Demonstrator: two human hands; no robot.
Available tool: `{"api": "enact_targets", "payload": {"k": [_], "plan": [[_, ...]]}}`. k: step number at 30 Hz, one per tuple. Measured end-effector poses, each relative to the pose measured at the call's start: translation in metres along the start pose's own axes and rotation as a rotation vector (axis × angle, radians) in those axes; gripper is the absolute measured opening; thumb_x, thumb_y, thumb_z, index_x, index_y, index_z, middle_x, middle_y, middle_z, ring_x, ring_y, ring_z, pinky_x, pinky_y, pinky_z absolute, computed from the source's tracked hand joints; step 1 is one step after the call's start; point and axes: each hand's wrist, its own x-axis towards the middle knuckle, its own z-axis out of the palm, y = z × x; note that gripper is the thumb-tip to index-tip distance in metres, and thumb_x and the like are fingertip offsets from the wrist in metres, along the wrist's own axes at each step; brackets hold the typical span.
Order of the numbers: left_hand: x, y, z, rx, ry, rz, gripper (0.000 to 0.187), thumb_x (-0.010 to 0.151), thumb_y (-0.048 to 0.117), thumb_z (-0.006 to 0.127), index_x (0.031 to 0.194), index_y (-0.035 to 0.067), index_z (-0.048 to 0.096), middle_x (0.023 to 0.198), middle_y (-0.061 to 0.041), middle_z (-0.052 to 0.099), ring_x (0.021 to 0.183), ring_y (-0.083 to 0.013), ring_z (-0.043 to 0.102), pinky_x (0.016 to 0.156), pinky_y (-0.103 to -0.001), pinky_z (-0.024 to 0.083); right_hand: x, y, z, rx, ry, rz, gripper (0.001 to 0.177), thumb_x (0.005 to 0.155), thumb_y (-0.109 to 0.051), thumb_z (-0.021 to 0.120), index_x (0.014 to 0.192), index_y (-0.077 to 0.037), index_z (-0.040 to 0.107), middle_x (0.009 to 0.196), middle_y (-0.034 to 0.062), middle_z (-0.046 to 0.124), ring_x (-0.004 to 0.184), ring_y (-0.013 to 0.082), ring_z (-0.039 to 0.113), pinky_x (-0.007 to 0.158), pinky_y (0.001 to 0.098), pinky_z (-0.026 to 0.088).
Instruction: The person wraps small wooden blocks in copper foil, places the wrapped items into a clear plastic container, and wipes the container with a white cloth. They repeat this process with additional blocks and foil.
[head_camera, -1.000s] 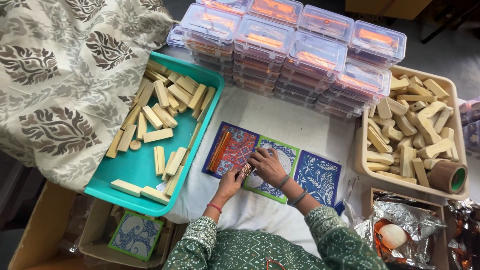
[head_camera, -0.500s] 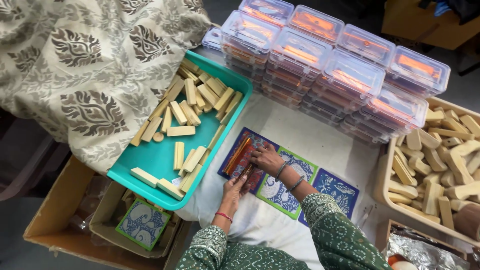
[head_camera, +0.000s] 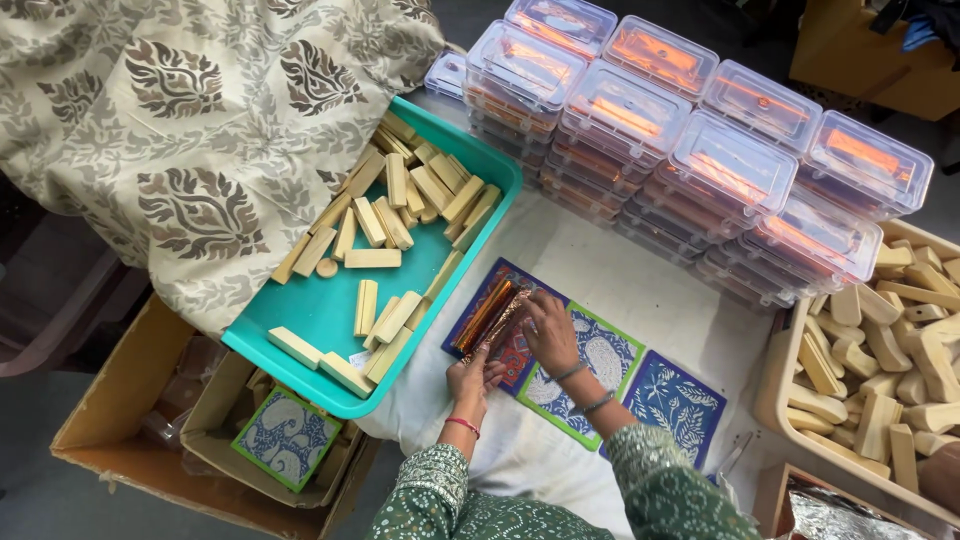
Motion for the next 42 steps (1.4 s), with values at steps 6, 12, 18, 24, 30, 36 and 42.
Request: {"api": "enact_targets", "payload": {"k": [6,12,18,24,30,36,42], "plan": [[0.002,0.000,0.000,0.003,0.006,-0.008,0.038,0.085,0.032,0.081,0.101,0.000,0.068,0.077,-0.013,0.073,0.061,-0.0237,0.073,0.051,-0.033,0.058,-0.032,-0.013,0.027,0.384,-0.127,0.335,0.045,0.091,-0.015,0.070,0.136,-0.014,0.062,0.109,0.0132,0.062,0.082,0.0284,0.070,0.075,0.0378,0.059],[-0.028,0.017,0.002,0.182,0.088,-0.005,0.049,0.092,0.043,0.074,0.104,-0.003,0.064,0.076,-0.016,0.072,0.058,-0.0272,0.073,0.049,-0.036,0.058,-0.033,-0.015,0.042,0.341,-0.106,0.236,0.043,0.090,-0.010,0.068,0.133,-0.014,0.065,0.105,0.0160,0.063,0.086,0.0341,0.068,0.077,0.0441,0.055],[-0.088,0.033,0.002,0.870,0.223,0.488,0.038,0.098,0.038,0.059,0.112,0.002,0.062,0.076,-0.014,0.073,0.064,-0.0305,0.071,0.060,-0.043,0.056,-0.027,-0.013,0.043,0.353,-0.142,0.238,0.043,0.091,-0.008,0.067,0.134,-0.012,0.065,0.102,0.0166,0.062,0.086,0.0349,0.067,0.078,0.0443,0.055],[-0.074,0.017,0.006,1.150,-0.035,1.015,0.027,0.092,0.016,0.062,0.116,0.005,0.065,0.115,-0.013,0.068,0.106,-0.0338,0.064,0.091,-0.044,0.051,-0.028,-0.004,0.042,0.414,-0.119,0.223,0.048,0.088,-0.004,0.065,0.135,-0.012,0.065,0.103,0.0170,0.064,0.086,0.0345,0.067,0.078,0.0431,0.056],[-0.064,-0.006,0.008,1.345,-0.215,1.064,0.038,0.090,0.017,0.065,0.125,0.002,0.062,0.133,-0.016,0.061,0.124,-0.0355,0.056,0.105,-0.044,0.045,-0.083,0.023,0.042,0.558,0.022,0.376,0.040,0.089,-0.001,0.064,0.129,-0.008,0.064,0.107,0.0145,0.069,0.092,0.0266,0.073,0.078,0.0357,0.063],[-0.077,-0.023,0.038,1.536,-0.582,1.164,0.045,0.092,0.025,0.065,0.132,0.005,0.061,0.144,-0.014,0.055,0.136,-0.0320,0.049,0.113,-0.043,0.039,-0.196,0.053,0.008,0.496,0.234,0.583,0.039,0.085,0.000,0.067,0.124,-0.005,0.068,0.107,0.0133,0.072,0.090,0.0265,0.074,0.081,0.0348,0.061],[-0.082,-0.045,0.037,1.678,-0.772,1.317,0.057,0.093,0.039,0.061,0.141,0.009,0.054,0.154,-0.011,0.045,0.144,-0.0286,0.038,0.118,-0.046,0.029,-0.295,0.039,-0.072,0.292,0.369,0.957,0.038,0.084,-0.002,0.071,0.121,-0.006,0.070,0.103,0.0130,0.068,0.088,0.0248,0.070,0.075,0.0338,0.060]]}}
